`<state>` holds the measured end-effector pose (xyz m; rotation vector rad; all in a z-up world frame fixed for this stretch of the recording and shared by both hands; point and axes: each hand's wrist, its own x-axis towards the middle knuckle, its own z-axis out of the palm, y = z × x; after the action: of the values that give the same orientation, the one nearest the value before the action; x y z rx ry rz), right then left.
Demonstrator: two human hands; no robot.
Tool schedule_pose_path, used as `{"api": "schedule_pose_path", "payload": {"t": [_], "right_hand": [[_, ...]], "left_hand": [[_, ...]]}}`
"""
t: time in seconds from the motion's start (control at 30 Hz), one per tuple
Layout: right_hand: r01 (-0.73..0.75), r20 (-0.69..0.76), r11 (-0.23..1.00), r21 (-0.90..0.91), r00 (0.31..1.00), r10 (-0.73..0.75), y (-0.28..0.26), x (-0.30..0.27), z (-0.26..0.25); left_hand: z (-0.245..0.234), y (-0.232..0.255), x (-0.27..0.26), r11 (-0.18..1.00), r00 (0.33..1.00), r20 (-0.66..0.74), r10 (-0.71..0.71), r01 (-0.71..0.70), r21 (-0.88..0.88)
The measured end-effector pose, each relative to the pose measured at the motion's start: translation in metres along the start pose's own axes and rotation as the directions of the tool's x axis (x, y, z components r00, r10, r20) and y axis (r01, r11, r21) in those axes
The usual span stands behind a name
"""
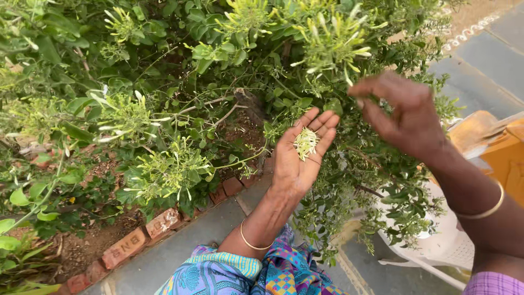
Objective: The person picks individual white jasmine flowers from a bush by hand, collecting them in their palm before placing them into a small white bowl on a chair.
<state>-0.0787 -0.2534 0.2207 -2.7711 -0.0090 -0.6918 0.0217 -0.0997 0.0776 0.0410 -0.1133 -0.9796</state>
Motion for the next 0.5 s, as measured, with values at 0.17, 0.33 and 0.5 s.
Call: {"api": "schedule_pose_path", "payload": {"t": [0.17,0.33,0.5], "right_hand": [[-0.033,-0.065,0.998,-0.053,0.997,0.030,0.024,0.050,0.016],[-0.042,-0.106,0.997,-0.067,0.994,0.035,0.016,0.054,0.030],[0.062,-0.154,0.980,-0.190,0.984,-0.092,-0.004,0.030,0.017]], "left_hand": [[0.009,0.001,0.004,1.000,1.000,0.019,0.011,-0.010,-0.021],[0.013,0.002,0.005,0.999,1.000,0.008,0.015,-0.014,-0.029],[0.015,0.003,0.003,1.000,1.000,0.003,0.000,0.000,-0.021]]}}
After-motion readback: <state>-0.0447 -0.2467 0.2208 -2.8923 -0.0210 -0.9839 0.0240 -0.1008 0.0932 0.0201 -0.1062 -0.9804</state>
